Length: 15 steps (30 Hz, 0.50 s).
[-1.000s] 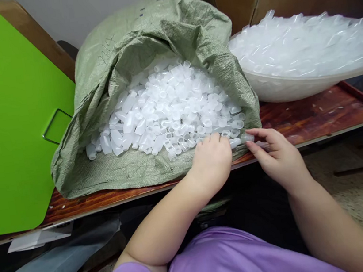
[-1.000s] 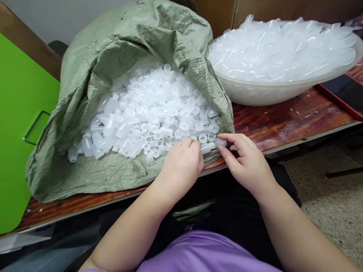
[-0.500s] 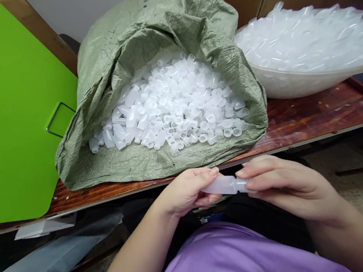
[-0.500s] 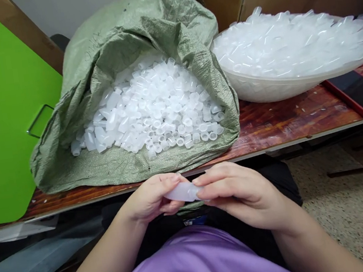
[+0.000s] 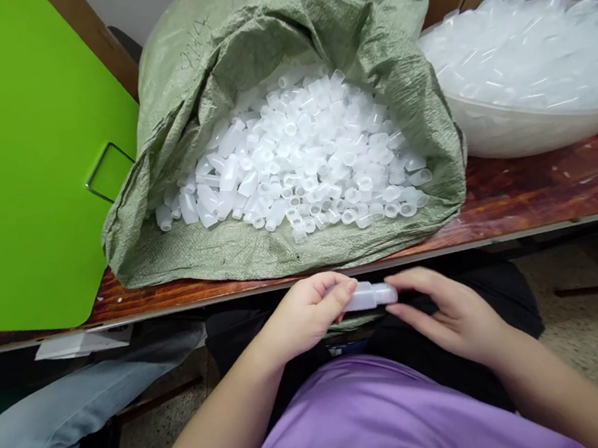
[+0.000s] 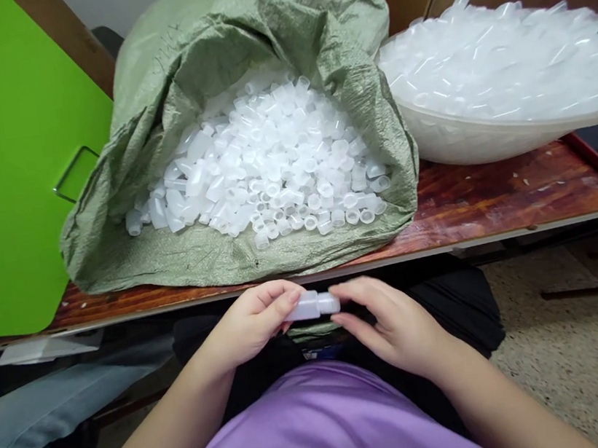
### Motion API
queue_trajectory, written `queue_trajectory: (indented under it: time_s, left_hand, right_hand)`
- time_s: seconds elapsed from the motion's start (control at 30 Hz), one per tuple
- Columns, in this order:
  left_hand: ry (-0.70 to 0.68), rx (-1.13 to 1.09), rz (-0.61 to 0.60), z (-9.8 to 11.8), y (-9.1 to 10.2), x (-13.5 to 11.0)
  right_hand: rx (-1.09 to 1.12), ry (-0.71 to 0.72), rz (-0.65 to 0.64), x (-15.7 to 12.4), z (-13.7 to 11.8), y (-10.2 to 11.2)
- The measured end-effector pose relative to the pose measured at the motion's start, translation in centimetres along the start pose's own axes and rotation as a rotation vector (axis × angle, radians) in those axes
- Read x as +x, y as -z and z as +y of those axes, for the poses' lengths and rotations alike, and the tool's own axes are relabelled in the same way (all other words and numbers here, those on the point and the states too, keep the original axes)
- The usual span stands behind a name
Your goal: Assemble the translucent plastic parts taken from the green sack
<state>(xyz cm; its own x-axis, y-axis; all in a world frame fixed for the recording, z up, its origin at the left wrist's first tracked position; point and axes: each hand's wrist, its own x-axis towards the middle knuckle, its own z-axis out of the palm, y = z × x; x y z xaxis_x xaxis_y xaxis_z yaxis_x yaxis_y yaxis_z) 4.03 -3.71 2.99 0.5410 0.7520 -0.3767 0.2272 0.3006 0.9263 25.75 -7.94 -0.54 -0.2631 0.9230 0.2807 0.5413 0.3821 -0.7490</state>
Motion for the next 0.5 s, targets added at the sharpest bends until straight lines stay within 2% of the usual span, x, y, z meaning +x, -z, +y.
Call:
queue_trajectory:
  time_s: [0.1,0.13,0.27,0.4,0.5]
  left_hand:
    - [0.019,-0.003,-0.028,-0.6,0.1,0.0]
    - [0.026,-0.004,-0.028,-0.8,0.1,0.0]
    - [0.063,0.010,-0.014,-1.0,-0.1,-0.1]
    - [0.117,-0.001,-0.049,-0.9,-0.3,-0.1]
    - [0.140,-0.046,-0.009,-1.3,-0.4,0.0]
  right_hand:
    - [0.032,-0.098,-0.091,-0.3,-0.2,-0.3]
    - [0.046,-0.101,-0.087,-0.3,-0.3,-0.5]
    - [0.053,0.044,-0.065,-0.1,-0.6,-1.1]
    - [0.117,-0.059,-0.085,0.0,-0.8,-1.5]
    - [0.108,0.084,-0.094,-0.2,-0.8,-1.7]
